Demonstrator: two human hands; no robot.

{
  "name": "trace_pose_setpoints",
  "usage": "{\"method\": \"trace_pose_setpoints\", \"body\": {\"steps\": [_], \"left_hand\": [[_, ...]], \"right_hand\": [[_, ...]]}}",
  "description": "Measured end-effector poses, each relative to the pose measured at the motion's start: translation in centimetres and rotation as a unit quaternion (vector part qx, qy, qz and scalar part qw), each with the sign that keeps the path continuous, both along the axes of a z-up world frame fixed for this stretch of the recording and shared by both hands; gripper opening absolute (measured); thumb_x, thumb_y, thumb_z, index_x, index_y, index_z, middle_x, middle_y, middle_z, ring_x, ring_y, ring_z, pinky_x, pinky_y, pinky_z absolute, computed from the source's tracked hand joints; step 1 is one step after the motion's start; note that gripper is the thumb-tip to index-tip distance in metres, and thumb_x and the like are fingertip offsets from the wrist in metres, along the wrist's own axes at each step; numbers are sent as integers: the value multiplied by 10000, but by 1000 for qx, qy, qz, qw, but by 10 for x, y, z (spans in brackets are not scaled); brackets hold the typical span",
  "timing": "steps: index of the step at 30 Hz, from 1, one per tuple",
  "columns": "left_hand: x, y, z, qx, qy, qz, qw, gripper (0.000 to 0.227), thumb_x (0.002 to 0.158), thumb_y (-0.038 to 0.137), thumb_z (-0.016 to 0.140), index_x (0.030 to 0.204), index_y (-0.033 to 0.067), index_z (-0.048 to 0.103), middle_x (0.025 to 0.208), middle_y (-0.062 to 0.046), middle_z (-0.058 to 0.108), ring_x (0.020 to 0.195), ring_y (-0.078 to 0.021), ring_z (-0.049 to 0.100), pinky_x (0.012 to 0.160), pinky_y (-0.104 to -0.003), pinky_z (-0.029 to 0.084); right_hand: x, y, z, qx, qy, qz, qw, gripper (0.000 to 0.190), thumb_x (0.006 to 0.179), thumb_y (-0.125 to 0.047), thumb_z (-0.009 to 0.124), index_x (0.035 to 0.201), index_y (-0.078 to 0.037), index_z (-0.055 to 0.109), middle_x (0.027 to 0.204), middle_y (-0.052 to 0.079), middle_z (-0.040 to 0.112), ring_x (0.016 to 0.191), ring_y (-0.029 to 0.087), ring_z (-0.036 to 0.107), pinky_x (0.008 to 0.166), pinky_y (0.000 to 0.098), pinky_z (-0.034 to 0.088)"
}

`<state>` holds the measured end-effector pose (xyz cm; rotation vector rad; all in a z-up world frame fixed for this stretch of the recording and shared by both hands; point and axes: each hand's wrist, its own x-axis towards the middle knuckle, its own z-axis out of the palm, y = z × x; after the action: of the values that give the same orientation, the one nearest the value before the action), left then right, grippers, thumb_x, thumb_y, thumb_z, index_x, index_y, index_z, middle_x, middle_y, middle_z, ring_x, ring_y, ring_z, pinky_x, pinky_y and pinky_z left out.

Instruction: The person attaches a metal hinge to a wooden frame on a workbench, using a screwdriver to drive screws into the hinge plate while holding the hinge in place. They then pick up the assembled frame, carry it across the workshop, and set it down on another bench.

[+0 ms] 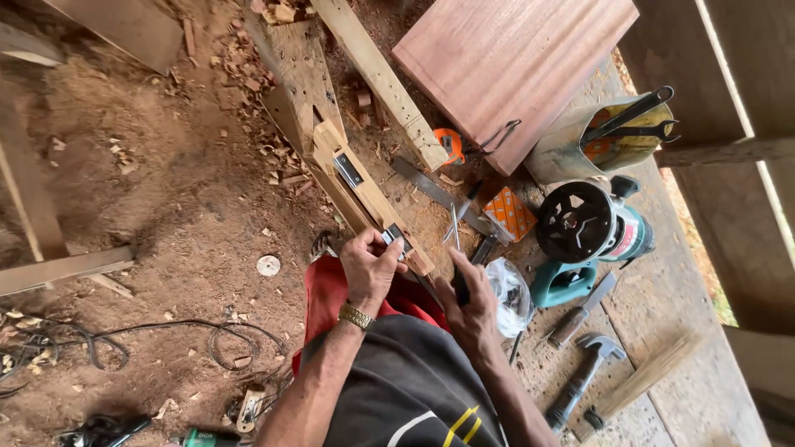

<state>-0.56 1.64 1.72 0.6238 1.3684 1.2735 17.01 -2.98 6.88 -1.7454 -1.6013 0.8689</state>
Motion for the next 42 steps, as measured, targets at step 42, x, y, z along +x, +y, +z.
{"method": "trace_pose_setpoints", "body": {"steps": [42], "left_hand": [[-16, 13, 14, -26, 67, -85, 994, 251, 895, 211, 729, 900, 6, 584, 684, -99, 689, 525, -138, 725, 398, -268, 567]], "right_hand": [[-6, 0, 85, -11, -201, 163, 966, 410, 834, -134, 802, 1226, -134, 680, 780, 67, 637, 551, 223, 645, 455, 378, 507]]}}
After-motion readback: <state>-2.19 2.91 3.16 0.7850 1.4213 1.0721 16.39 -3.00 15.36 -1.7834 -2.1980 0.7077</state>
